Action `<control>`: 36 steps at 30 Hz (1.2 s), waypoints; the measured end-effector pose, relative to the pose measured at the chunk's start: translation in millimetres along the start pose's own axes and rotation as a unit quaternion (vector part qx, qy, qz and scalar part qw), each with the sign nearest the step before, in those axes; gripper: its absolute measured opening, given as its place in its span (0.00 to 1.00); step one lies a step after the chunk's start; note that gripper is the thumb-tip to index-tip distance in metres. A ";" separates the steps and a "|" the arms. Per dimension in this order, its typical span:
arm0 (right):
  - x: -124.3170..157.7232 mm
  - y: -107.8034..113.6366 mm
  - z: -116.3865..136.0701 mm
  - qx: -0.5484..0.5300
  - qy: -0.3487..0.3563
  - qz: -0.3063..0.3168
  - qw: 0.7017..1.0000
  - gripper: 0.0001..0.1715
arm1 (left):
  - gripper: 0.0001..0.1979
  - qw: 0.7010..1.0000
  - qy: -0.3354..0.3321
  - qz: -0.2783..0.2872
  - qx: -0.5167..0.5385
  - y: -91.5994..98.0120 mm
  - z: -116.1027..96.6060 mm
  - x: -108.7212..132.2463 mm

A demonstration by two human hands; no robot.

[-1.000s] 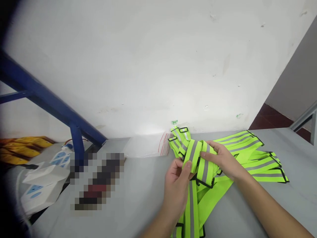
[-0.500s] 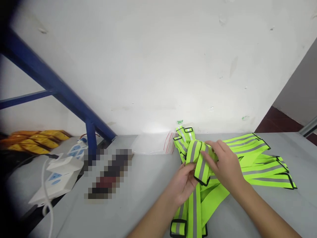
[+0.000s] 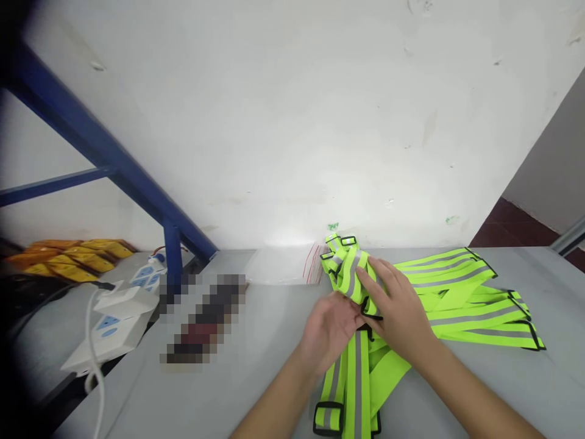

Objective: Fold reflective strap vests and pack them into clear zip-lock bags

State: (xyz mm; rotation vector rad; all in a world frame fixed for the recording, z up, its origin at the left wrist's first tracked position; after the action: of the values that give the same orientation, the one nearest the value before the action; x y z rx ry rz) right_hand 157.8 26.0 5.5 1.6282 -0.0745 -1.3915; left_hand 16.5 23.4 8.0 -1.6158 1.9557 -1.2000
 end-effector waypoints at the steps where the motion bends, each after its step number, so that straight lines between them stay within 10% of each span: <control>1: 0.6 1.9 -0.6 -0.007 0.008 -0.010 1.000 0.39 | 0.13 1.000 0.005 0.022 -0.001 -0.8 -1.3 0.0; 16: -2.4 14.0 -10.4 -0.046 0.039 -0.092 0.994 0.36 | 0.20 0.982 -0.053 -0.027 -0.178 4.6 -9.1 -4.3; 18: -2.1 13.8 -13.0 -0.047 0.043 -0.087 0.994 0.32 | 0.24 0.945 -0.184 -0.088 -0.256 6.6 -22.7 -4.1; 21: -1.4 11.6 -14.6 -0.026 0.061 -0.069 0.995 0.31 | 0.19 0.813 -0.390 -0.093 -0.423 6.8 -39.3 -1.6; 25: -4.0 11.6 -11.8 0.019 0.099 -0.069 0.993 0.32 | 0.13 0.672 -0.453 -0.062 -0.582 7.8 -39.4 -3.7; 31: -7.6 10.3 -5.6 0.045 0.142 -0.064 0.987 0.21 | 0.09 0.584 -0.458 -0.156 -0.652 -1.4 -25.6 -7.7; 36: -4.1 4.9 1.8 0.043 0.141 -0.032 0.989 0.16 | 0.17 0.579 -0.423 -0.230 -0.658 -6.1 -23.0 -11.9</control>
State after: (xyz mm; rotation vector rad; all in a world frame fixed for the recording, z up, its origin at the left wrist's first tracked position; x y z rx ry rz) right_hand 157.4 24.7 12.0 1.8984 0.0860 -1.2054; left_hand 7.7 43.3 23.3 -2.5728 1.5736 1.3608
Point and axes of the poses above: each hand's wrist, its own x-axis away from the middle knuckle, its own y-axis out of the back of the hand, z = x × y, the point moved 2 cm from there along -x, towards the middle knuckle, and after that the axes turned 9 degrees about -z, right-handed, at the moved point
